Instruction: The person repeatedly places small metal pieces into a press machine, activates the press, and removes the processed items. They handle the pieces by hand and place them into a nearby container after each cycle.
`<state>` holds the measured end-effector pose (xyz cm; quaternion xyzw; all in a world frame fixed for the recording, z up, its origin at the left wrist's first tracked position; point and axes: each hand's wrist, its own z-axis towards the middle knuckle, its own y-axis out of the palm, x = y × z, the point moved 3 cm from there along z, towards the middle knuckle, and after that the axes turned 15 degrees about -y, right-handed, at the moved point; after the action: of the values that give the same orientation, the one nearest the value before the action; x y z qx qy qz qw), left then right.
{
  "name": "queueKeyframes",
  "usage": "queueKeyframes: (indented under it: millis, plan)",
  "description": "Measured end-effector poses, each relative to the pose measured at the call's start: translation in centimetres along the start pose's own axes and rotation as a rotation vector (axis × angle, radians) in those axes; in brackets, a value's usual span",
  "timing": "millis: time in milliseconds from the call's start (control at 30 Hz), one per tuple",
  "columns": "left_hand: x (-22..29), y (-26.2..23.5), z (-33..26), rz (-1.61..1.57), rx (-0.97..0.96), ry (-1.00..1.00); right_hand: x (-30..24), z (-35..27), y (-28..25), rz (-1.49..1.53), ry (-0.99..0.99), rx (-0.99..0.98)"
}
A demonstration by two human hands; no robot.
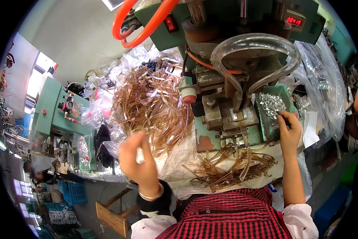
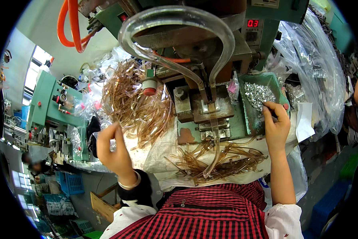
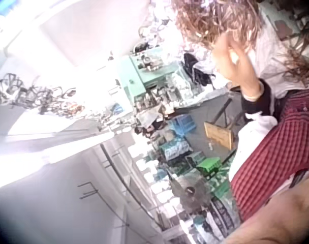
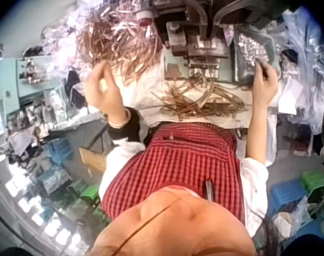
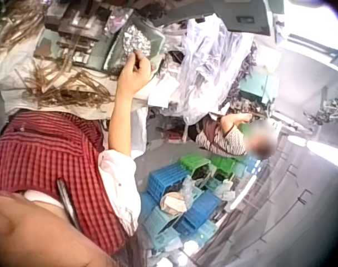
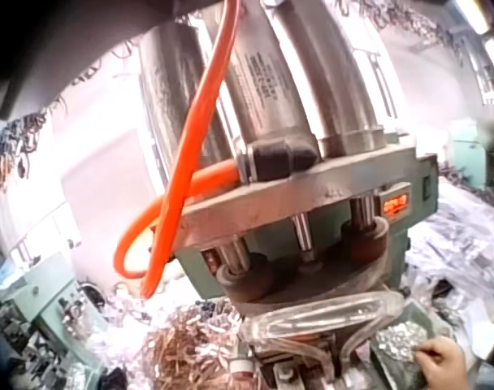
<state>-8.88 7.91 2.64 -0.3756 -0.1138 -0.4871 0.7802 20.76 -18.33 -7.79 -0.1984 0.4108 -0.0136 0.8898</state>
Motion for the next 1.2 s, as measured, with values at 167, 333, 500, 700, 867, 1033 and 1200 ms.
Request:
queueKeyframes:
  millis: [167,333,500,700,867,1033,1200]
  plan:
    - [-7.3,6.5,4.0,0.335,-0.161,0.106,-0.7,0.9,1.9,0.114,0.011,-0.007]
    - [-14.9,12.9,1.7,0.789,-0.238,0.045,-0.3,0.6,1.9,0.076,0.018,0.038]
    - [-11.9,10.4,1.1,0.12,-0.426,-0.259,-1.4,-1.1,-2.2,0.169,0.128,0.065]
    - [-10.6,11.7,-0.8,-0.561,-0.777,-0.592,-9.4,3.9,3.6,0.323,-0.233,-0.036]
    - [-6.1,10.2,-3.5,-0.544,-0.601,-0.545,-10.2,2.1,7.8,0.715,0.099,0.062]
    - [2.6,4.2,0.9,-0.531,-0.195,-0.242,-11.9,3.0,7.7,0.929,0.271,0.027]
    - [7.4,4.5,-0.8,-0.706,-0.219,0.311,-13.6,1.9,6.0,0.822,0.24,-0.064]
